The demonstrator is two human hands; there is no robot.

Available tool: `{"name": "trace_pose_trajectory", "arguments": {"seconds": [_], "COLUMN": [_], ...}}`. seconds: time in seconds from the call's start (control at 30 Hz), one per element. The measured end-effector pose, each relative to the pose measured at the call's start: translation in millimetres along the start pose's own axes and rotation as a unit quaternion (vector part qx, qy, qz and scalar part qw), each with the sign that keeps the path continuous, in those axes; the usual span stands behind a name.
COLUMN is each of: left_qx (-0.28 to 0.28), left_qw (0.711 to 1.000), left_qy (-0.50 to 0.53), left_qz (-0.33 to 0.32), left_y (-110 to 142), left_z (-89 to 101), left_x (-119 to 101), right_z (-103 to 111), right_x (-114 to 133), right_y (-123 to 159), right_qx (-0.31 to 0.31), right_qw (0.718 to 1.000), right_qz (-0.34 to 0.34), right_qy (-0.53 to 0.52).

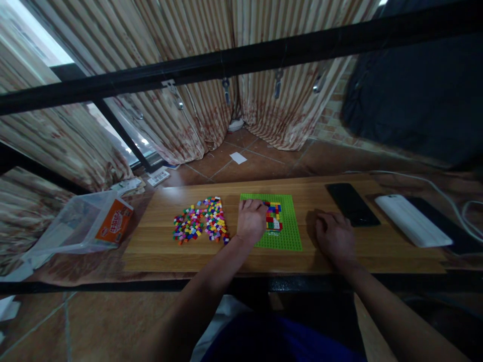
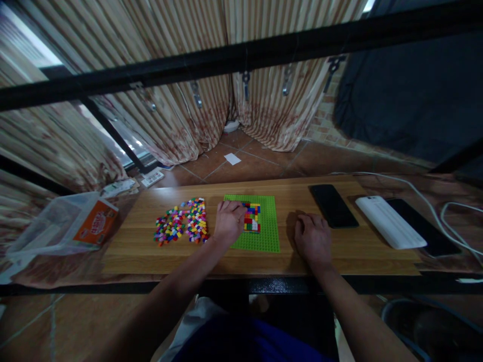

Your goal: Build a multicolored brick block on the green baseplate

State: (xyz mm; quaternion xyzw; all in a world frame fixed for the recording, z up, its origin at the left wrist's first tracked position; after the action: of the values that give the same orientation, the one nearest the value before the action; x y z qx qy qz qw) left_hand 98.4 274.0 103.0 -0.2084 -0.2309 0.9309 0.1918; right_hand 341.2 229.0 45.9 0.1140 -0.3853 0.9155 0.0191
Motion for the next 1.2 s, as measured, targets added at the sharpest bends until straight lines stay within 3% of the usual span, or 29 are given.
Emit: {"name": "trace_pose_trajectory", "arguments": {"seconds": [0.3,0.47,0.63,0.8,0.97,1.2], "left_qx": [0.012,-0.046,-0.114,-0.133,-0.105,-0.052], "left_qw": [1.000,0.996,0.981,0.974,0.974,0.977], "left_qy": [0.008,0.042,0.071,0.061,0.061,-0.010], "left_qz": [0.004,0.058,0.136,0.174,0.193,0.206], "left_y": [2.4,15.2,56.9,112.3,138.0,128.5], "left_z": [1.0,24.3,60.1,80.5,80.5,66.8], "left_x": [0.2,14.3,47.7,77.3,82.9,77.0], "right_z": [-1.1,-0.9,0.9,0.8,-0.8,-1.5], "right_x": [-0.2,-0.8,0.0,-1.9,-4.5,-6.3], "right_y": [0.2,-0.2,-0.3,0.2,1.5,1.5], "right_qx": [-0.008,-0.011,-0.009,-0.003,0.003,0.009], "right_qw": [1.000,1.000,1.000,1.000,1.000,1.000], "right_qz": [0.018,0.025,0.027,0.022,0.024,0.027], "right_qy": [0.013,0.013,0.010,0.008,0.012,0.000]}}
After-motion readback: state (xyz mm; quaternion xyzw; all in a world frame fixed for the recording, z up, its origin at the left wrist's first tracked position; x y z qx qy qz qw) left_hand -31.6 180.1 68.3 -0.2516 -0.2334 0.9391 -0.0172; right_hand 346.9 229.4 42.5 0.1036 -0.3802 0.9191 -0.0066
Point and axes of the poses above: each hand's wrist, its own y-axis away from the middle knuckle, its own z-axis out of the back of the hand, x = y × z, the point moved 7 cm from there along -y, towards the middle knuckle, and after that the axes turned 13 degrees about -x, right-handed, at the moved point
